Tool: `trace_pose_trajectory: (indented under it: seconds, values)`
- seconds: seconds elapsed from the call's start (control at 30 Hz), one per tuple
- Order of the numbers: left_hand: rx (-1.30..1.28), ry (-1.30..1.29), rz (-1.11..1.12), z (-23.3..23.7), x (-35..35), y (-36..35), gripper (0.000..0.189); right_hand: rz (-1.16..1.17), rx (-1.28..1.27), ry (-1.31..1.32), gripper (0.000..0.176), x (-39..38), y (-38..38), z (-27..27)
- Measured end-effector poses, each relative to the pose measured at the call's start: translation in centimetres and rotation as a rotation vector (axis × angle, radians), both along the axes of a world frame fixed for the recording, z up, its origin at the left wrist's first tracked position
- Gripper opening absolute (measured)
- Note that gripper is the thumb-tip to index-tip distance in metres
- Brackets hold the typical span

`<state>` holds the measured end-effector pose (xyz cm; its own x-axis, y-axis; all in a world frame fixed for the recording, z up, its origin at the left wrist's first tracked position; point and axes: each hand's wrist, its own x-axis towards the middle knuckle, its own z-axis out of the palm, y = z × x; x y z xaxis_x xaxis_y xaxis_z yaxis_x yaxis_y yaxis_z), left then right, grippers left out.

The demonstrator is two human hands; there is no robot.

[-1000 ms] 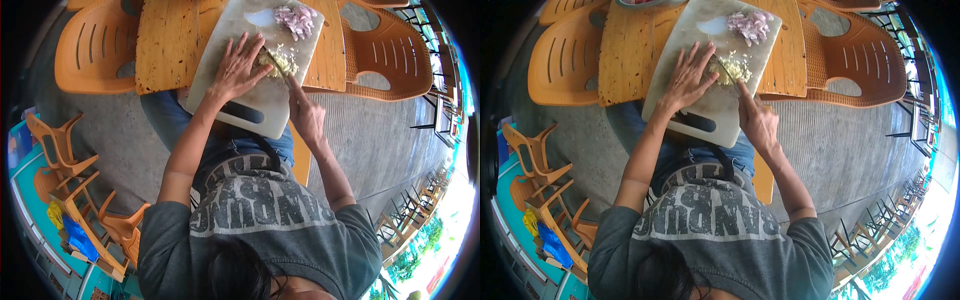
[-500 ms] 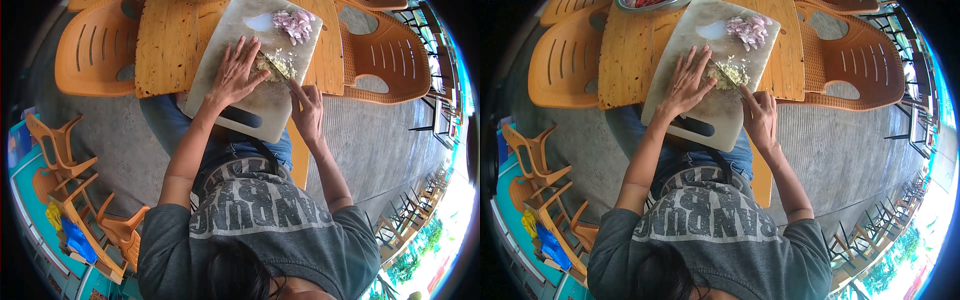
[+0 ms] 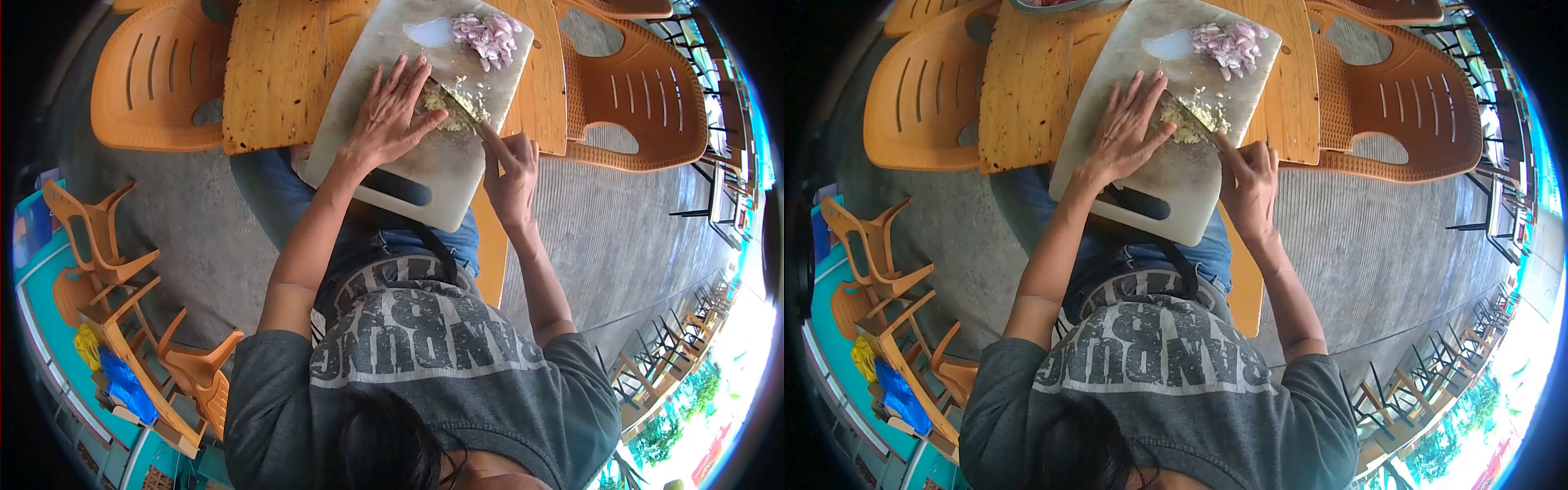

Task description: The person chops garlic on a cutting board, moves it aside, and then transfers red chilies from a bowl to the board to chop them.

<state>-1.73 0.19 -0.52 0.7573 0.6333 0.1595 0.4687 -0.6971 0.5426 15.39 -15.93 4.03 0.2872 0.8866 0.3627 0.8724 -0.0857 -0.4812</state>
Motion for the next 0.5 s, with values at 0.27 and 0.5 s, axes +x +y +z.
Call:
trace_pose_trajectory:
  seconds: [0.27,0.5]
  values:
    - [-0.057,-0.014,-0.001,1.0,0.1,0.4,0.084,0.022,-0.015,0.008,0.042,0.4,-0.2,-0.9]
    - [-0.075,-0.045,0.005,1.2,0.3,0.9,0.092,0.032,0.021,0.005,0.041,-0.2,0.6,-0.6]
